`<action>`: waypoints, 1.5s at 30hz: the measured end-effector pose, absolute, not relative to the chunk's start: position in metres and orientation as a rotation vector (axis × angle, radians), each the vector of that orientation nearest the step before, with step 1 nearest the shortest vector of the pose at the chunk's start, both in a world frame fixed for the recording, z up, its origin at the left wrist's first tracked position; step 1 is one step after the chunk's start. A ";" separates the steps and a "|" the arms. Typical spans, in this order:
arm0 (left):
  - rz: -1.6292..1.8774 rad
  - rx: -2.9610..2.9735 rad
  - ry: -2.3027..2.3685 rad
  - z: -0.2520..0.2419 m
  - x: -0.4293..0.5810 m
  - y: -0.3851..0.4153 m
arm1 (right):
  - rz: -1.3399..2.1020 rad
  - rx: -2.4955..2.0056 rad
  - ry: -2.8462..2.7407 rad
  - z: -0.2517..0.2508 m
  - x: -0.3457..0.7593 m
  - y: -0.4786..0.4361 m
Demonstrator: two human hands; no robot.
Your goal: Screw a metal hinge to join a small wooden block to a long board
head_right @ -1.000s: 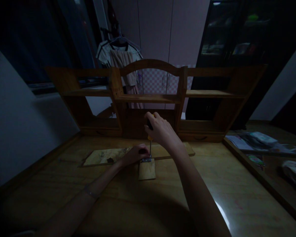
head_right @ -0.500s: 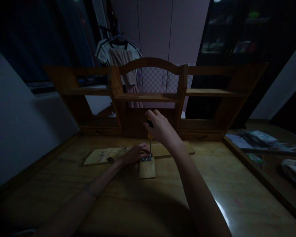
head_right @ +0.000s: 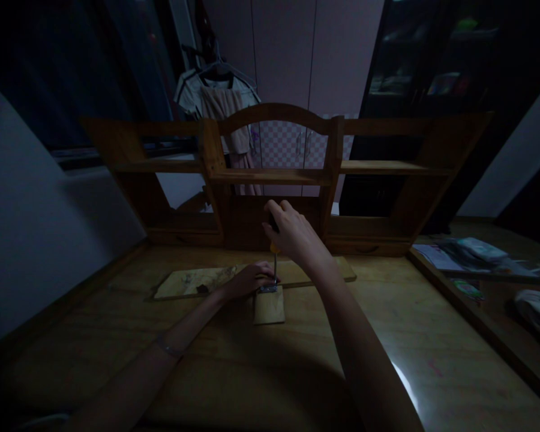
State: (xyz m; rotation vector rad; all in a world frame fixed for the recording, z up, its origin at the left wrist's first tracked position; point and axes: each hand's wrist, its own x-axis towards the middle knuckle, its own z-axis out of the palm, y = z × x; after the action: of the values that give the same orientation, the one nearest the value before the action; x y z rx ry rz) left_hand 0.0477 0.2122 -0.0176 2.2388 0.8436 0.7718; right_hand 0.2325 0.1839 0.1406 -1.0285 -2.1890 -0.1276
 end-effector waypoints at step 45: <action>0.900 2.170 1.049 -0.023 0.054 0.205 | -0.065 -0.983 -2.185 0.149 0.241 0.178</action>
State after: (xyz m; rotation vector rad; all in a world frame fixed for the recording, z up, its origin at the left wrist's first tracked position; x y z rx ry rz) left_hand 0.0541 0.2053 -0.0232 2.1704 1.0489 0.9003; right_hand 0.2410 0.1782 0.1490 -0.9832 -2.1854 -0.0653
